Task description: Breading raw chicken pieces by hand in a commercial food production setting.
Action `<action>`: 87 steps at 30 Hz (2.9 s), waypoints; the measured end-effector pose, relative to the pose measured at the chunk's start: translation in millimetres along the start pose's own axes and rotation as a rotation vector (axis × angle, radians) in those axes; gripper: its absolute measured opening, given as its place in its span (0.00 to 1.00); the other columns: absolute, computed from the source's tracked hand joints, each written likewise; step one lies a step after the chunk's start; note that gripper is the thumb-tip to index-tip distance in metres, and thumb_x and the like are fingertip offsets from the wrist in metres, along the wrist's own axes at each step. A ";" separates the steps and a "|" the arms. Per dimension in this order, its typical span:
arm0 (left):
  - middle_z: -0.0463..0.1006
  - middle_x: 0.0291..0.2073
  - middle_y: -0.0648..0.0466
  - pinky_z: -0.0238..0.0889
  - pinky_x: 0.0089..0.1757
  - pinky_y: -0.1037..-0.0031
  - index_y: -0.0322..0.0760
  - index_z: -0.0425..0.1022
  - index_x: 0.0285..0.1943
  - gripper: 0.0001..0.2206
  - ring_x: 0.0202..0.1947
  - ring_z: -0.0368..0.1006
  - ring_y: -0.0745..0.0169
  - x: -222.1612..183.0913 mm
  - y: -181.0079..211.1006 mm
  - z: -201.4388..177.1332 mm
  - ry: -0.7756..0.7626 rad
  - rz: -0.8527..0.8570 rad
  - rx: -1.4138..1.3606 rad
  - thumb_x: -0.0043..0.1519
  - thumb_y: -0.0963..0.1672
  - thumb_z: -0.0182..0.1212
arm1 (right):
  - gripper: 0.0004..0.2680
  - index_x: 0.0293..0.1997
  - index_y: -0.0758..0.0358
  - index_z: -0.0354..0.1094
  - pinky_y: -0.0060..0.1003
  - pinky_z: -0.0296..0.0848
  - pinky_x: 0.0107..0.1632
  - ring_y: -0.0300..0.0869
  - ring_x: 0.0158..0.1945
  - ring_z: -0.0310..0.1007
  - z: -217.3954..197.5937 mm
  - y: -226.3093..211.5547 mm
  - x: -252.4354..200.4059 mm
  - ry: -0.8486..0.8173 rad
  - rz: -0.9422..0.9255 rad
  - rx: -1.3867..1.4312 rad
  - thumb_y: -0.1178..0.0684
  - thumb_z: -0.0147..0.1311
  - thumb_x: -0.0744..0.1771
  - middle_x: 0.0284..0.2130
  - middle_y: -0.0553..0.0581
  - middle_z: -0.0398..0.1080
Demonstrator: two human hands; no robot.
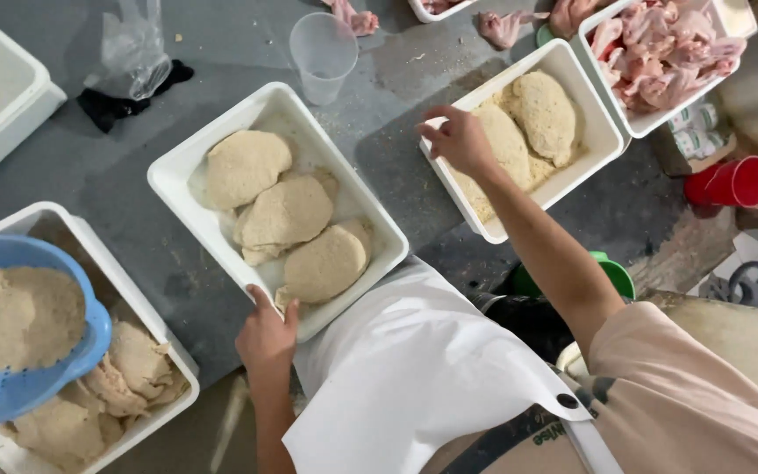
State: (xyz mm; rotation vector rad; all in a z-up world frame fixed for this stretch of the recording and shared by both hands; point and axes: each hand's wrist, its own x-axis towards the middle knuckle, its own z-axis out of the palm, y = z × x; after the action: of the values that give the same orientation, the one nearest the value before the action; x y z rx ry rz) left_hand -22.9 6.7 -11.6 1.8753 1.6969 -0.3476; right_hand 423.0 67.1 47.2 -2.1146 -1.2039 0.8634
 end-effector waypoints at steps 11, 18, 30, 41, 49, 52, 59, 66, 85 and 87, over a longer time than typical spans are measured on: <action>0.84 0.48 0.39 0.78 0.40 0.54 0.32 0.50 0.83 0.43 0.44 0.84 0.42 14.7 -12.3 26.5 -0.001 -0.051 0.137 0.66 0.61 0.49 | 0.22 0.68 0.61 0.67 0.59 0.73 0.61 0.63 0.64 0.69 -10.8 159.4 53.6 -0.286 0.041 -0.597 0.41 0.61 0.68 0.59 0.67 0.71; 0.83 0.45 0.30 0.78 0.39 0.51 0.29 0.51 0.82 0.40 0.42 0.84 0.35 2.8 11.5 1.0 -0.014 -0.078 0.066 0.68 0.58 0.50 | 0.32 0.67 0.60 0.63 0.55 0.75 0.57 0.62 0.59 0.73 40.6 219.8 115.6 -0.325 0.042 -0.746 0.29 0.65 0.62 0.55 0.68 0.69; 0.83 0.48 0.31 0.77 0.44 0.49 0.31 0.50 0.84 0.40 0.49 0.81 0.34 5.5 12.0 5.0 -0.012 -0.131 0.063 0.69 0.60 0.47 | 0.34 0.64 0.57 0.72 0.53 0.73 0.62 0.60 0.61 0.75 10.6 205.5 124.8 -0.759 0.058 -0.701 0.29 0.73 0.56 0.54 0.65 0.78; 0.81 0.53 0.35 0.70 0.49 0.45 0.33 0.45 0.84 0.41 0.55 0.76 0.30 12.1 16.1 1.7 -0.079 -0.162 0.085 0.68 0.60 0.45 | 0.30 0.64 0.53 0.69 0.46 0.75 0.63 0.52 0.61 0.76 -52.4 101.4 44.4 -0.936 -0.099 -0.939 0.43 0.78 0.57 0.56 0.55 0.77; 0.81 0.51 0.36 0.67 0.50 0.43 0.31 0.41 0.84 0.41 0.56 0.72 0.25 5.5 19.8 -7.0 -0.116 -0.155 0.026 0.69 0.59 0.43 | 0.12 0.57 0.57 0.71 0.28 0.71 0.21 0.32 0.21 0.78 -83.8 123.7 -31.7 -0.742 -0.284 -0.940 0.53 0.65 0.68 0.35 0.55 0.83; 0.82 0.48 0.36 0.69 0.48 0.44 0.31 0.41 0.84 0.41 0.55 0.74 0.27 6.3 15.9 -3.6 -0.096 -0.130 0.024 0.69 0.58 0.44 | 0.11 0.55 0.55 0.73 0.35 0.77 0.30 0.40 0.30 0.80 -113.5 123.6 -55.5 -0.524 -0.332 -0.863 0.53 0.64 0.68 0.35 0.51 0.81; 0.82 0.47 0.34 0.70 0.44 0.42 0.29 0.43 0.84 0.40 0.48 0.77 0.25 8.2 10.1 2.3 -0.064 -0.087 0.037 0.69 0.58 0.44 | 0.16 0.60 0.58 0.74 0.49 0.69 0.67 0.45 0.54 0.80 -155.2 123.4 -66.8 -0.022 -0.472 -0.935 0.55 0.69 0.65 0.53 0.55 0.80; 0.81 0.49 0.38 0.67 0.46 0.43 0.36 0.44 0.84 0.40 0.50 0.76 0.29 13.0 -1.2 16.9 -0.065 -0.115 0.014 0.68 0.59 0.45 | 0.17 0.66 0.49 0.74 0.45 0.83 0.32 0.48 0.40 0.84 -170.5 90.1 -58.1 -0.060 -0.128 -1.136 0.45 0.64 0.69 0.44 0.51 0.82; 0.83 0.48 0.37 0.76 0.40 0.52 0.30 0.54 0.81 0.39 0.44 0.83 0.41 0.1 -2.7 8.0 0.026 0.023 -0.094 0.68 0.58 0.53 | 0.23 0.55 0.50 0.75 0.41 0.81 0.43 0.45 0.44 0.81 215.6 -45.5 18.1 -0.414 0.016 0.251 0.40 0.79 0.58 0.40 0.53 0.79; 0.81 0.51 0.31 0.73 0.46 0.44 0.31 0.54 0.82 0.42 0.49 0.81 0.31 -8.0 -2.6 -2.0 0.010 -0.031 -0.109 0.67 0.62 0.44 | 0.26 0.63 0.53 0.70 0.44 0.84 0.46 0.51 0.51 0.81 233.8 -14.1 39.2 -0.452 0.220 0.208 0.42 0.76 0.60 0.49 0.60 0.76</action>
State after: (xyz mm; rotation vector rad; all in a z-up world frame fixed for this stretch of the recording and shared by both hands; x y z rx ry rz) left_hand -27.1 1.4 -6.1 1.7766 1.7184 -0.2533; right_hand 254.8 142.3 -102.5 -1.9633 -1.0411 1.5595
